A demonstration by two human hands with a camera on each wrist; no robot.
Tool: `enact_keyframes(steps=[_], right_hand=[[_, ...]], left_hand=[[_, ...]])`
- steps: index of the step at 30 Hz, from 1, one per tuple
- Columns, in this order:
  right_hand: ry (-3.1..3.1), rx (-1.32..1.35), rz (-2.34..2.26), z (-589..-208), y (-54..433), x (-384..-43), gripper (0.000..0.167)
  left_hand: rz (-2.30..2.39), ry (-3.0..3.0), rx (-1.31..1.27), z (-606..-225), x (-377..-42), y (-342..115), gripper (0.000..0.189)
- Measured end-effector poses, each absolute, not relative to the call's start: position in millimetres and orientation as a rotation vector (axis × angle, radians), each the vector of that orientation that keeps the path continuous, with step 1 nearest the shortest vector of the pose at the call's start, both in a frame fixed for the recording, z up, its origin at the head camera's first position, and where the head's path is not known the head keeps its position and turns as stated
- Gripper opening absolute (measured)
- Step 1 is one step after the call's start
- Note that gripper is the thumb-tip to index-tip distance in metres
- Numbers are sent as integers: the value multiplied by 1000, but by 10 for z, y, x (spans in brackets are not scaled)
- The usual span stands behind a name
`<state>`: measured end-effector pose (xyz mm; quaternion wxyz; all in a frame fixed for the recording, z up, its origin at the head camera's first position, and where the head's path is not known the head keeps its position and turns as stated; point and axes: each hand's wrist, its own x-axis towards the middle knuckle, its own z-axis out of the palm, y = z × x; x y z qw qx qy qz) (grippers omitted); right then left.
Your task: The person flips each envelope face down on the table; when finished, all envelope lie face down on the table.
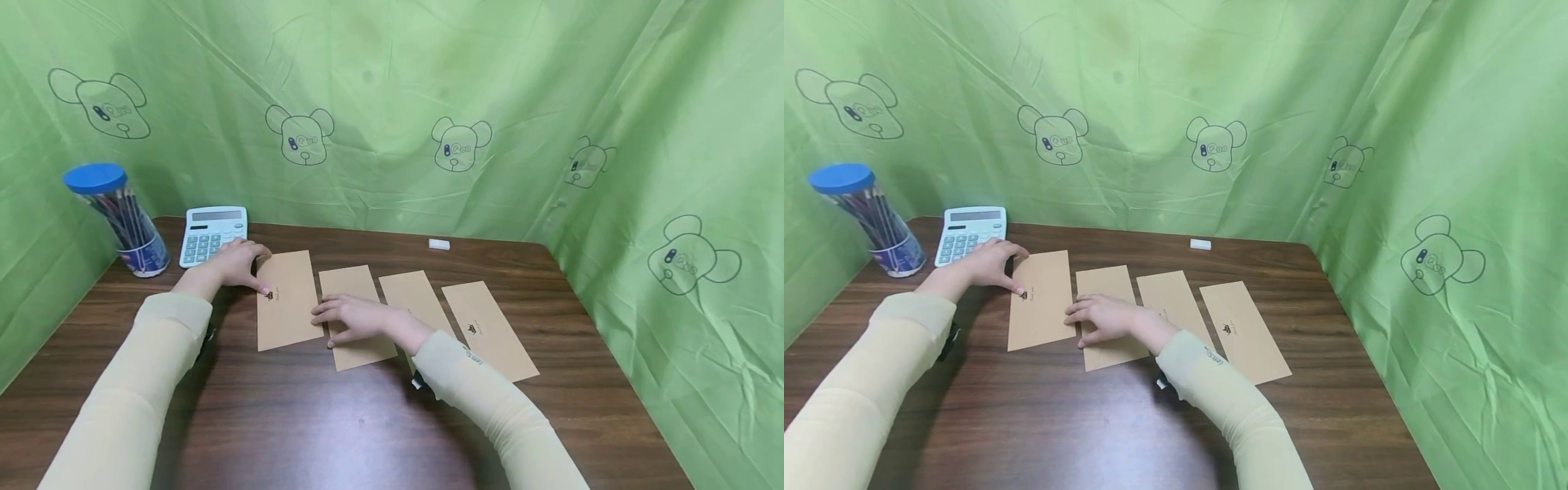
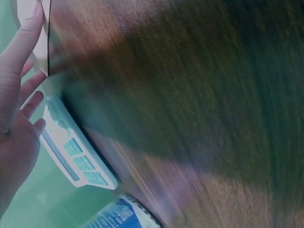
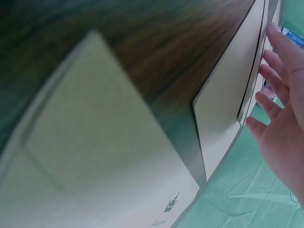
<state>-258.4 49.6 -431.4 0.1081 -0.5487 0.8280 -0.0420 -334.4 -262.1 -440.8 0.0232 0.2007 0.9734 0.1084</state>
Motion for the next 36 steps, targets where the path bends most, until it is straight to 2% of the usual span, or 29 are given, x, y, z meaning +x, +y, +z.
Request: enact_keyframes(steps=[5,12,21,28,36], right_hand=[[2399,-1631,-164,-4305,526,-2576,52],[2393,-1630,-160,-4319,521,-2569,52],[2398,-1564,-228,-4323,522,-2539,54],[2392,-1528,-307,-4288,498,-2495,58],[2361,-1366,-544,-4052,360,-2489,55]], left_hand=[[411,2983,669,-4378,-3320,-2635,84],[586,2905,725,-4261,-3277,-2722,55],[668,2934,777,-4150,-3257,-2762,44],[688,2997,817,-4113,-3262,-2795,27],[668,3078,948,-3966,-3290,-2749,11]])
